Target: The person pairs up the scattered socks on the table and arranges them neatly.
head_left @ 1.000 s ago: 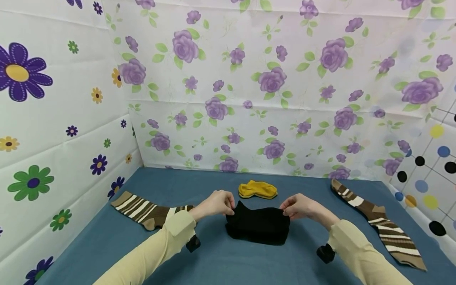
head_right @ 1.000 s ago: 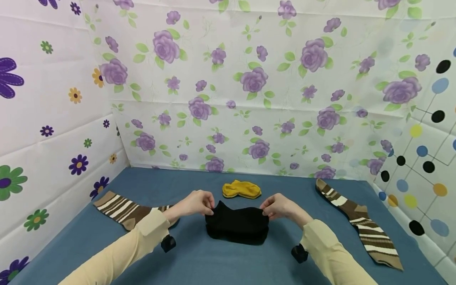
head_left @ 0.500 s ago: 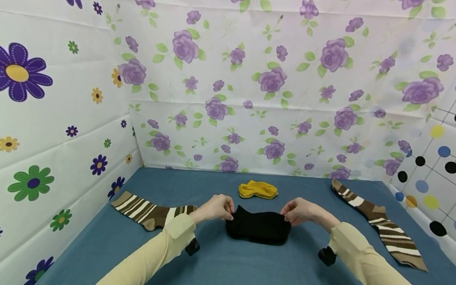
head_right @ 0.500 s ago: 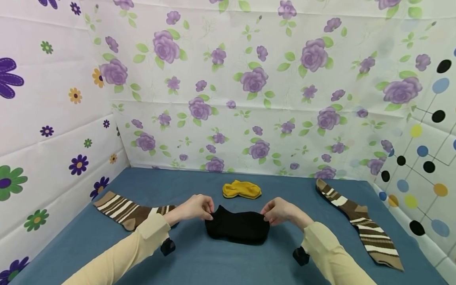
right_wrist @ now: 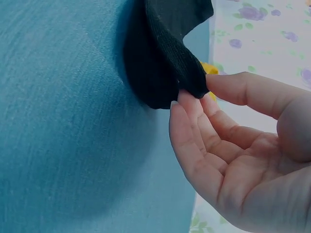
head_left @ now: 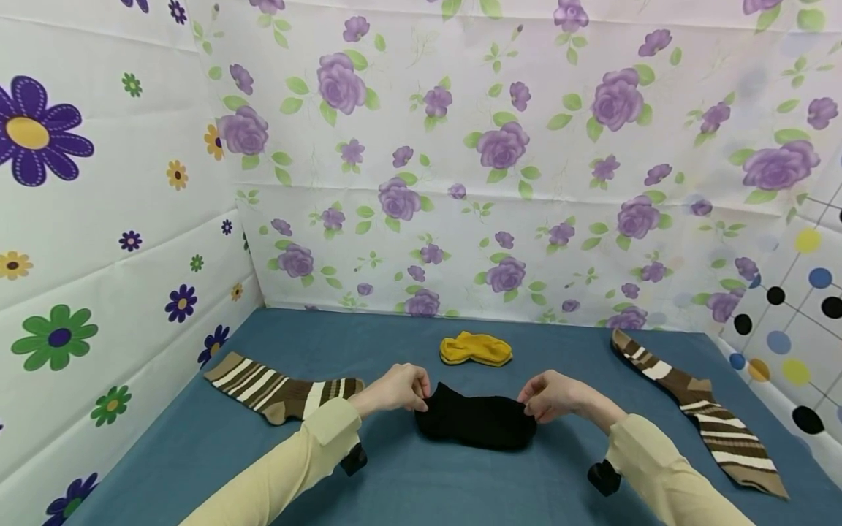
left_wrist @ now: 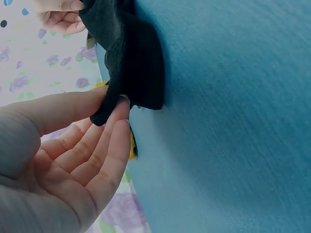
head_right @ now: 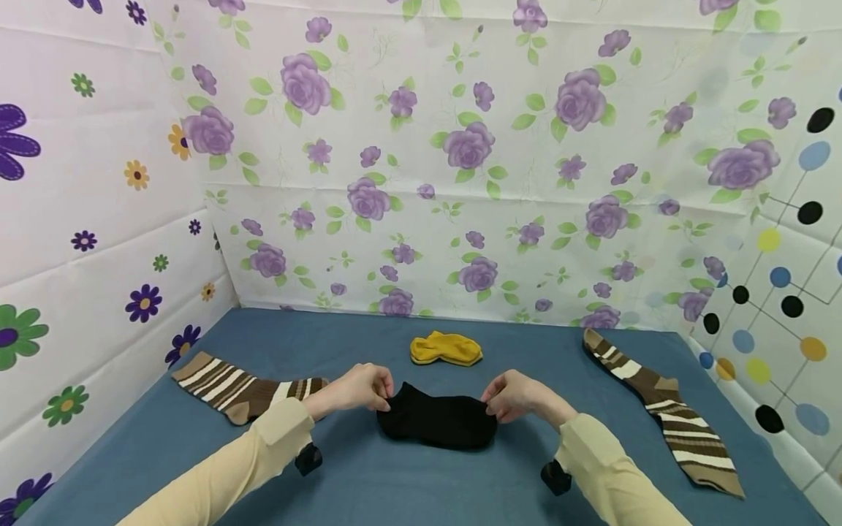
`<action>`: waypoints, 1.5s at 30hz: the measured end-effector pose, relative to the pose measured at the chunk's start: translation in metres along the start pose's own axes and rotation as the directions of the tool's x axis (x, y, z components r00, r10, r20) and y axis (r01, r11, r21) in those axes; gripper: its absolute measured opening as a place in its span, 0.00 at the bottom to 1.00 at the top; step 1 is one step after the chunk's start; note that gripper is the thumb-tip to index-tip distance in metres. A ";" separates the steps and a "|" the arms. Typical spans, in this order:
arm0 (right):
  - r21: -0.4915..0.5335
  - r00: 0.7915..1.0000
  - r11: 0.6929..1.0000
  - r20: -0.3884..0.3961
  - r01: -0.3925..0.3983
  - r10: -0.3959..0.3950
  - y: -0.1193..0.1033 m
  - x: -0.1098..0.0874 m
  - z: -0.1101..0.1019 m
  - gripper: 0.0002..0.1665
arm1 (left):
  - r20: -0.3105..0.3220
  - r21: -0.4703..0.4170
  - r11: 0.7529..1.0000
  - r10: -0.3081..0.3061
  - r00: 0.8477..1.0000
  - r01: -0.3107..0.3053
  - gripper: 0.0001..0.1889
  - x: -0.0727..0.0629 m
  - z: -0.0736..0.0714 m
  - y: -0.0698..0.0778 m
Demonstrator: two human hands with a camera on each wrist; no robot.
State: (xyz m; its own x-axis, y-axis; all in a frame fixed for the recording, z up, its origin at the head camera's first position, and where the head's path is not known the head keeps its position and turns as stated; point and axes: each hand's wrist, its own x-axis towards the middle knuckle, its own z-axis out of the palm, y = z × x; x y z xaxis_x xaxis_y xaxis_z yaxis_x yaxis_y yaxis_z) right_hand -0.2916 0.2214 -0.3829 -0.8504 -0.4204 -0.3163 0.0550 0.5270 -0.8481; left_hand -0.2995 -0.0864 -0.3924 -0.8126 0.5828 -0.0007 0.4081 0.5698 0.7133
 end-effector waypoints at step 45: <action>-0.642 0.896 0.641 0.183 0.421 -0.405 -0.027 -0.006 0.044 0.14 | 0.083 0.548 0.827 0.091 0.992 -0.122 0.12 -0.009 0.027 0.053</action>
State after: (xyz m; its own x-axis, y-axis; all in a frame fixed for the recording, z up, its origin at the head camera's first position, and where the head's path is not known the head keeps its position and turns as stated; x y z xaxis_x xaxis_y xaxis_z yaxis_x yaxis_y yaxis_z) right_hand -0.2650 0.1771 -0.3768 -0.6884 -0.7251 -0.0181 -0.6583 0.6350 -0.4042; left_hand -0.2591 -0.0460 -0.3741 -0.7347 0.6784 0.0058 0.6647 0.7182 0.2059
